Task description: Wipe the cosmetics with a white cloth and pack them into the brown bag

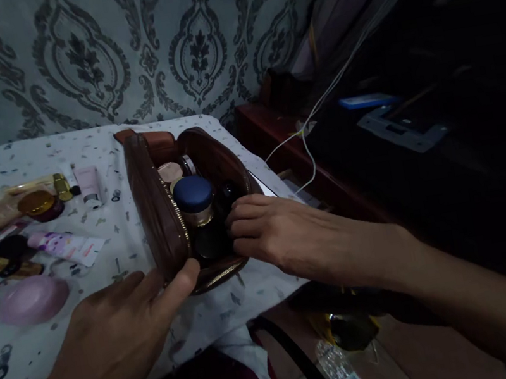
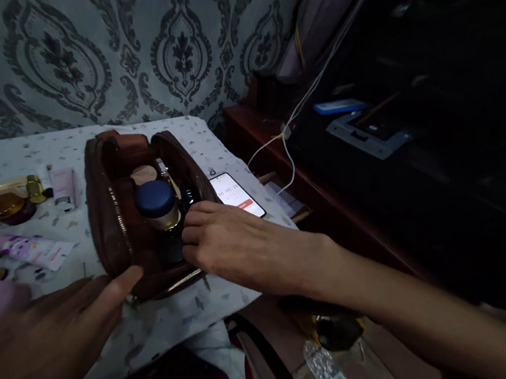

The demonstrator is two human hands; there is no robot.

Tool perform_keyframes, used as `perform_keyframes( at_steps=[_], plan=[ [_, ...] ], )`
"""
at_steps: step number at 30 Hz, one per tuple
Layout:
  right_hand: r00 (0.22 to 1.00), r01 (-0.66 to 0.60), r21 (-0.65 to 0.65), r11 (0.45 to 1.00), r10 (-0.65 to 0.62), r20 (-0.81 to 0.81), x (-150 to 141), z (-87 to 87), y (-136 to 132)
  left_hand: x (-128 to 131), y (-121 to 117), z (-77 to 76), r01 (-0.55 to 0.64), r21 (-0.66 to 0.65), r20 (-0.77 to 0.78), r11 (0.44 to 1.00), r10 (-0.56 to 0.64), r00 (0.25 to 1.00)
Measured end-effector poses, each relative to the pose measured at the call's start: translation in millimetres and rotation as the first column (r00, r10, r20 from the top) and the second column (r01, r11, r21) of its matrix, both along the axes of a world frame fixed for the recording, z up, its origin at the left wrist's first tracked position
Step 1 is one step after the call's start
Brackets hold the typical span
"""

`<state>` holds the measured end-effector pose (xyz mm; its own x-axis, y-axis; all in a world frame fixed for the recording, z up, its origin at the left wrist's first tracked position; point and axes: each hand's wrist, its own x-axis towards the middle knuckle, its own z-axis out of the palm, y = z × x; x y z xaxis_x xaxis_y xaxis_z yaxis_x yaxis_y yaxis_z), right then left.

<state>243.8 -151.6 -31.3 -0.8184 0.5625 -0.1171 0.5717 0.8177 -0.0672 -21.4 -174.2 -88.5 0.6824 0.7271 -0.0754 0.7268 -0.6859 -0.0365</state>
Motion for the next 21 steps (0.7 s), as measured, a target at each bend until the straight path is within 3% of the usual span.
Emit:
perform_keyframes(
  at_steps=[7, 15, 18, 21],
  plan=[
    [0.984, 0.041, 0.063, 0.997, -0.03, -0.178, 16.5, -21.1, -10.2, -10.6, -2.1, -9.9, 0.029, 0.124, -0.007, 0.992, -0.028, 1.0],
    [0.981, 0.037, 0.055, 0.998, -0.026, -0.194, 17.2, -15.6, -12.2, -6.4, 0.7, -5.5, -0.026, -0.001, -0.043, 1.0, 0.026, 0.999],
    [0.981, 0.042, 0.046, 0.998, -0.033, -0.191, 15.4, -12.1, -13.3, -5.4, 1.3, -5.0, 0.031, 0.064, -0.022, 0.997, -0.029, 0.999],
    [0.98, 0.057, 0.023, 0.998, -0.051, -0.19, 13.6, -9.5, -13.9, -6.8, 3.3, -7.0, 0.114, 0.201, 0.093, 0.973, -0.135, 0.986]
  ],
)
